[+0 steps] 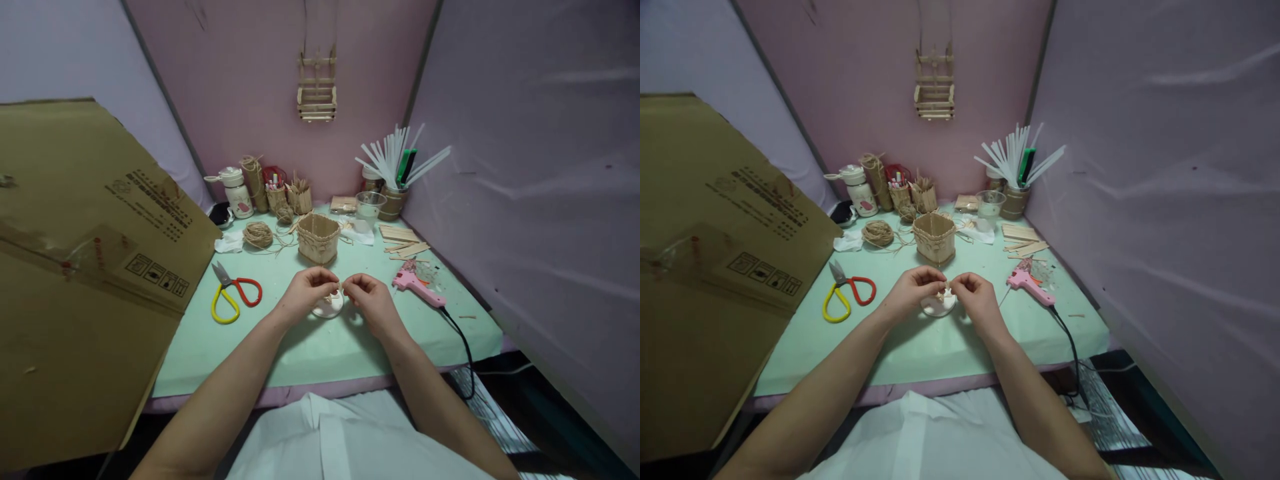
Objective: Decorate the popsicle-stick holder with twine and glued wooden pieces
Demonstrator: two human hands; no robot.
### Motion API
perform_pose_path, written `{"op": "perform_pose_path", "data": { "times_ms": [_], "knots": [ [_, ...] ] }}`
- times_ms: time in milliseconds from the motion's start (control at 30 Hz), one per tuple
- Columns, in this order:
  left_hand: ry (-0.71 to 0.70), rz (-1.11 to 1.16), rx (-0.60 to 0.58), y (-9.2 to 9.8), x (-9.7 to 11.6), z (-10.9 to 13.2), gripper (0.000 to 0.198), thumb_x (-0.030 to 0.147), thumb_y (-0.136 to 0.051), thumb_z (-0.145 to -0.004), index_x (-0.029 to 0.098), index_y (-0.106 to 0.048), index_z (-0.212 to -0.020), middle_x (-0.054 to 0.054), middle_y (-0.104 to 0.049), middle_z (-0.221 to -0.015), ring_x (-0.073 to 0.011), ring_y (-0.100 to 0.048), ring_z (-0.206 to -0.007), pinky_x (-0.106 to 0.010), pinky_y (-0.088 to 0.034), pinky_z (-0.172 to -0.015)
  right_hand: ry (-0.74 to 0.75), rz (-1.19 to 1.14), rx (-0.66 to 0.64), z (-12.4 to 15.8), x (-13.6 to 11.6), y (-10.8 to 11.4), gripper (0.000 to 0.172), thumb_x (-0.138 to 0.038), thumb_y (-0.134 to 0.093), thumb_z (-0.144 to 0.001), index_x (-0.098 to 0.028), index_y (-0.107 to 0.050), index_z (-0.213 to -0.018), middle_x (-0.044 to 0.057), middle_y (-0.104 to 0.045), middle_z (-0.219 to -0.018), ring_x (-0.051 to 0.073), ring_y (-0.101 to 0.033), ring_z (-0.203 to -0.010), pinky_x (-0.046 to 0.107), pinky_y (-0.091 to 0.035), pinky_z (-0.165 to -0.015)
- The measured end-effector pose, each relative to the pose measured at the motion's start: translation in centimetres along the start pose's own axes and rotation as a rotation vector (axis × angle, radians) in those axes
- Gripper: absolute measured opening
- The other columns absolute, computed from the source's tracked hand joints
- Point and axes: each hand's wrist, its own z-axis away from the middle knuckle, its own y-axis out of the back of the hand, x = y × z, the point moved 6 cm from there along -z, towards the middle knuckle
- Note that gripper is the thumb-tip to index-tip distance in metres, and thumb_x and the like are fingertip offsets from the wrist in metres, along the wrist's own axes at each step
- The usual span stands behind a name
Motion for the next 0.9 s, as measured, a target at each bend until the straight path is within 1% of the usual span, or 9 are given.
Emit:
{"op": "perform_pose_path", "data": {
  "times_ms": [133,367,567,733,900],
  "knots": [
    [0.007,0.015,-0.001,-0.1,0.0,0.1,0.025,0.03,-0.078,-0.062,0.013,-0.068,-0.077,-0.003,-0.068,-0.069,-0.0128,-0.06,-0.064,-0.025,-0.044,-0.063,-0.007,0.002,-0.002,0.0,0.1,-0.1,0.015,-0.033,-0.069,-0.066,-0.019,-0.065,-0.065,-0.002,-0.062,-0.061,0.011,-0.046,-0.054,0.025,-0.033,-0.053],
    [0.036,0.144,0.058,-0.2,-0.6,0.0,0.033,0.03,-0.084,-0.056,0.013,-0.066,-0.08,-0.003,-0.07,-0.07,-0.0139,-0.063,-0.065,-0.027,-0.049,-0.065,-0.08,-0.09,0.004,0.1,0.4,-0.3,0.017,-0.034,-0.071,-0.062,-0.018,-0.064,-0.063,-0.003,-0.058,-0.056,0.01,-0.044,-0.051,0.025,-0.031,-0.051],
    [0.05,0.219,0.089,-0.2,-1.0,0.0,0.038,0.03,-0.087,-0.052,0.012,-0.066,-0.079,-0.004,-0.07,-0.069,-0.015,-0.066,-0.065,-0.029,-0.052,-0.068,-0.116,-0.15,0.014,0.1,0.4,-0.4,0.019,-0.034,-0.073,-0.061,-0.017,-0.065,-0.064,-0.002,-0.059,-0.056,0.01,-0.046,-0.052,0.024,-0.032,-0.052],
    [0.016,0.216,0.115,-0.2,-1.2,-0.1,0.037,0.031,-0.086,-0.054,0.013,-0.066,-0.079,-0.003,-0.069,-0.069,-0.0145,-0.066,-0.065,-0.028,-0.052,-0.067,-0.126,-0.207,0.032,0.2,0.6,-0.6,0.018,-0.032,-0.074,-0.06,-0.017,-0.065,-0.064,-0.004,-0.057,-0.055,0.009,-0.044,-0.052,0.023,-0.031,-0.051],
    [-0.02,0.202,0.146,-0.3,-1.6,-0.1,0.035,0.031,-0.086,-0.057,0.014,-0.066,-0.08,-0.002,-0.069,-0.07,-0.0133,-0.066,-0.067,-0.026,-0.052,-0.067,-0.148,-0.29,0.054,0.4,0.8,-0.8,0.02,-0.031,-0.076,-0.059,-0.017,-0.063,-0.063,-0.004,-0.057,-0.058,0.008,-0.043,-0.054,0.022,-0.033,-0.053]
  ]
}}
